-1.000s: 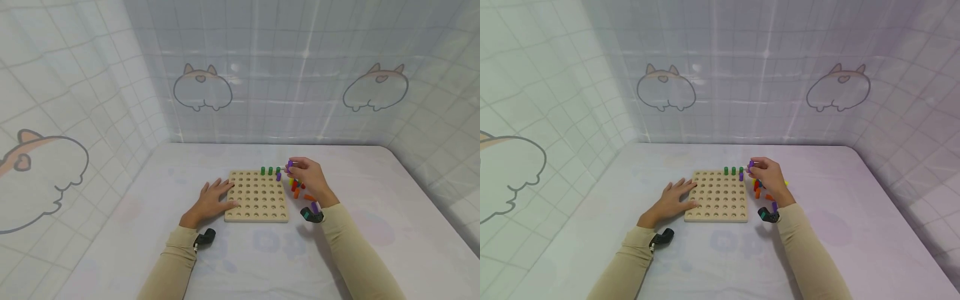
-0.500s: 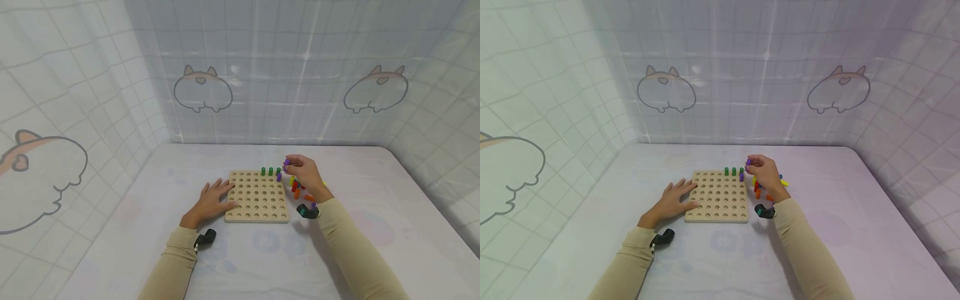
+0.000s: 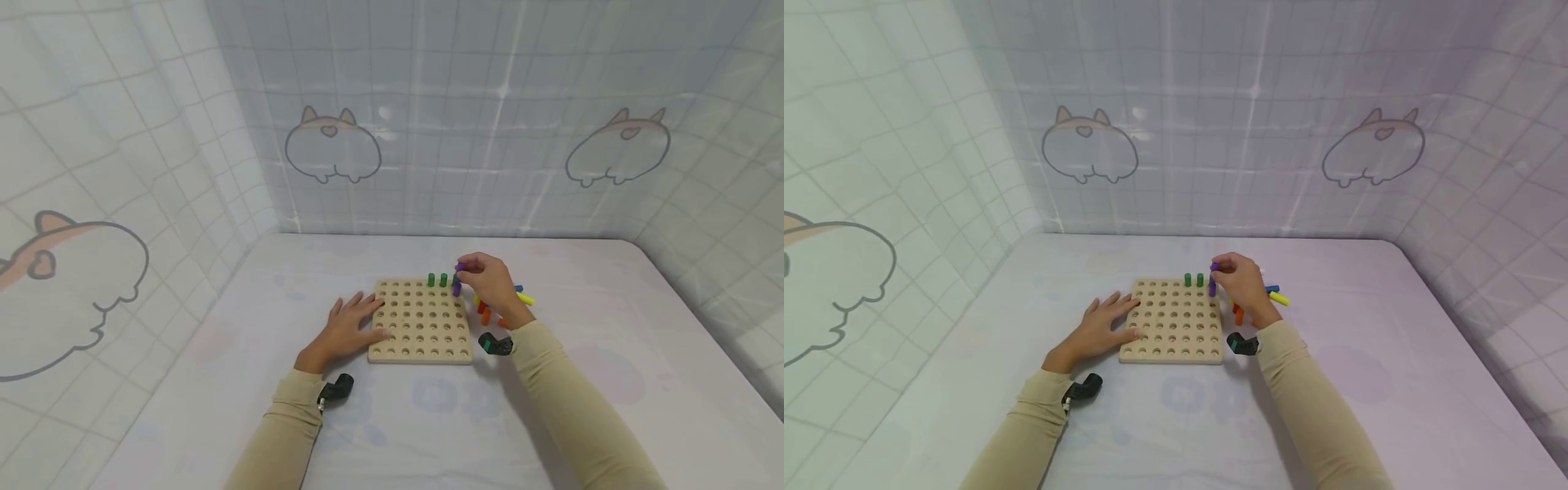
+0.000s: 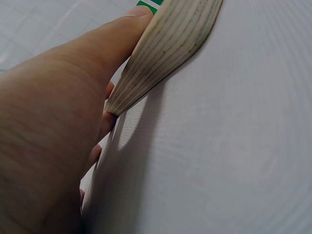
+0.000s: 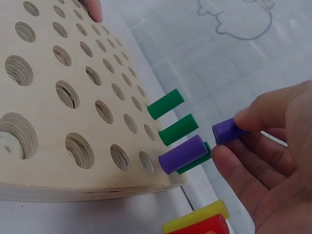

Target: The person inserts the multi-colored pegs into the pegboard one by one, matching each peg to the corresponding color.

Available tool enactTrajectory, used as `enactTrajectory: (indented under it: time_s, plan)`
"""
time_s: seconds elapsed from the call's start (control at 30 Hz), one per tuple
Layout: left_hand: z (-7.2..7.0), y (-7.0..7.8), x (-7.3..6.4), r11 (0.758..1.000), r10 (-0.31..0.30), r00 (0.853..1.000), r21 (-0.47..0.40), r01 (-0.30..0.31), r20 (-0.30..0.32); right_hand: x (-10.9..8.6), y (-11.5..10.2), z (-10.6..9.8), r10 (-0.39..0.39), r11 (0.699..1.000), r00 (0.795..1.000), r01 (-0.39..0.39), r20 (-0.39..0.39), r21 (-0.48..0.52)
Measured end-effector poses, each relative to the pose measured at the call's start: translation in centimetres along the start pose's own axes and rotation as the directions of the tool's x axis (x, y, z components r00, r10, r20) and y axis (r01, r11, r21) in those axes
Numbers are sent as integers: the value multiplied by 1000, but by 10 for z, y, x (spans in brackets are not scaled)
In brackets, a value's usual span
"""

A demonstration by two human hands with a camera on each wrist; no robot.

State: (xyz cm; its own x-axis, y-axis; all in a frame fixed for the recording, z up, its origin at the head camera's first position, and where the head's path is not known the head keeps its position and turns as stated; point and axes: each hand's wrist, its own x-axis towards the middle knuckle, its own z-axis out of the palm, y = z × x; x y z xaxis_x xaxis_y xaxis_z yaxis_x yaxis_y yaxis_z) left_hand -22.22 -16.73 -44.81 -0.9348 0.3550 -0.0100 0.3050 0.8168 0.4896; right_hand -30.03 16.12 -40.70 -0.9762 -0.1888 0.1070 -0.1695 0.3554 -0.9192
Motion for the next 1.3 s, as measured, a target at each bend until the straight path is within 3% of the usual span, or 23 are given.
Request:
enactTrajectory:
  time_s: [0.4,0.8,1.3]
  plan:
    - [0,1,-1,1000,10,1000,1,-10,-3,2,1,6,7,995,999,-3,38,-100]
    - [-1,2,-2,1000,21,1000,-2,-21,-8,2,0,14,39,993,995,-28,93,-116]
    - [0,0,0,1000,8,1000,6,-8,-5,4,5,18,-39,958,984,86,172,-272]
